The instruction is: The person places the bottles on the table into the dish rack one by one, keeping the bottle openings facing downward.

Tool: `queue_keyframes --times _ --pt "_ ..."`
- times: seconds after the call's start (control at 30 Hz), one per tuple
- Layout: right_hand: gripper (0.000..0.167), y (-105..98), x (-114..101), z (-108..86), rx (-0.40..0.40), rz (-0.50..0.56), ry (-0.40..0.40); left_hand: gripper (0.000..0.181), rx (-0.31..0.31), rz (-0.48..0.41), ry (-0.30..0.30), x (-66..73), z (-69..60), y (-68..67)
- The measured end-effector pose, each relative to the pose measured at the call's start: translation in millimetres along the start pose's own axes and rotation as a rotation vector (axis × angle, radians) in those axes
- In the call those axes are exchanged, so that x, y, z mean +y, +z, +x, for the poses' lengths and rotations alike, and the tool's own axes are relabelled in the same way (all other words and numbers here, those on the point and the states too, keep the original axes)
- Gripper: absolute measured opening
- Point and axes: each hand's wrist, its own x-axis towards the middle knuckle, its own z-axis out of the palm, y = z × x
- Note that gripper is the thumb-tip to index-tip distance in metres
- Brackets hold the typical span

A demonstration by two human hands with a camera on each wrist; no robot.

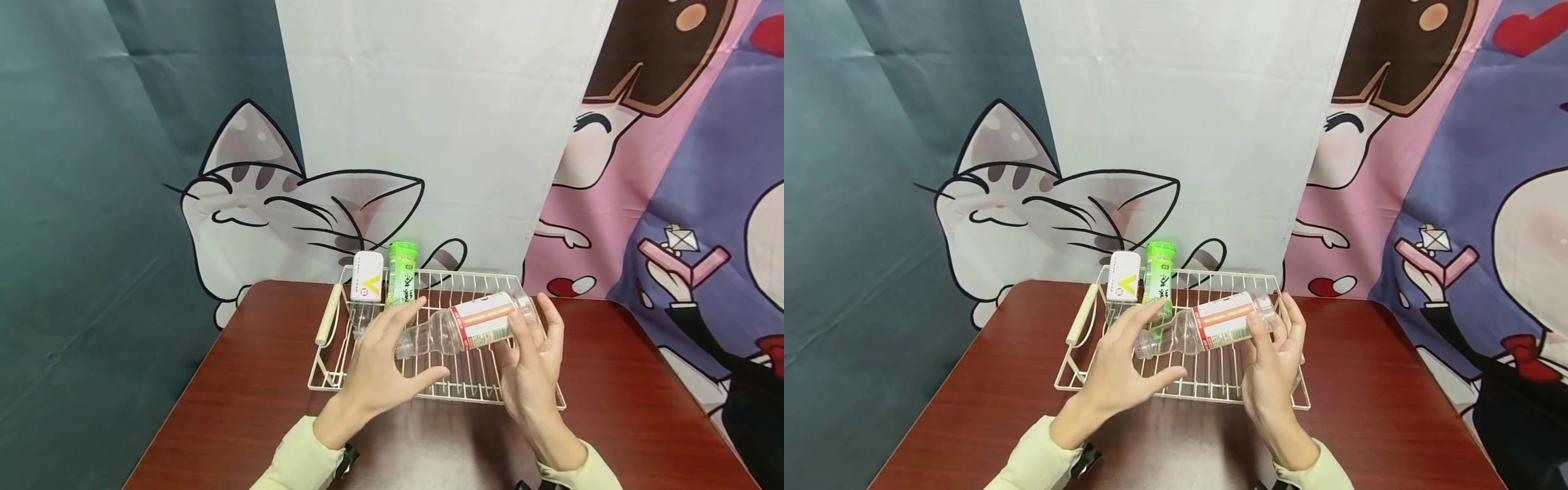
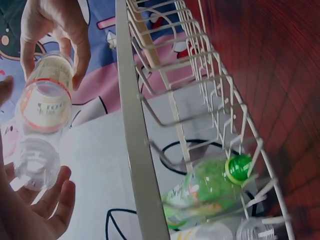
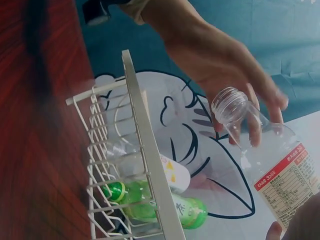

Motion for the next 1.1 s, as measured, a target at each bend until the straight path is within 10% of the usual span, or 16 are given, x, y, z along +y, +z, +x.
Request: queue_keyframes --times 0.23,0.53,1.1 --pt "0.052 0.0 -0.7 3.0 0.019 0.018 0.008 0.085 0.058 0.09 -0.006 -15.3 -18.4 -22.5" --pt "0.05 -4.2 -3.6 6.2 0.022 -0.014 0.001 0.068 0.068 0.197 -0.174 -55.1 -61.1 -56.0" --pt "0.046 -5.6 -7.4 12.3 0.02 -0.038 -0.021 0.088 -0.023 0.189 -0.346 -82.7 -87.9 -52.0"
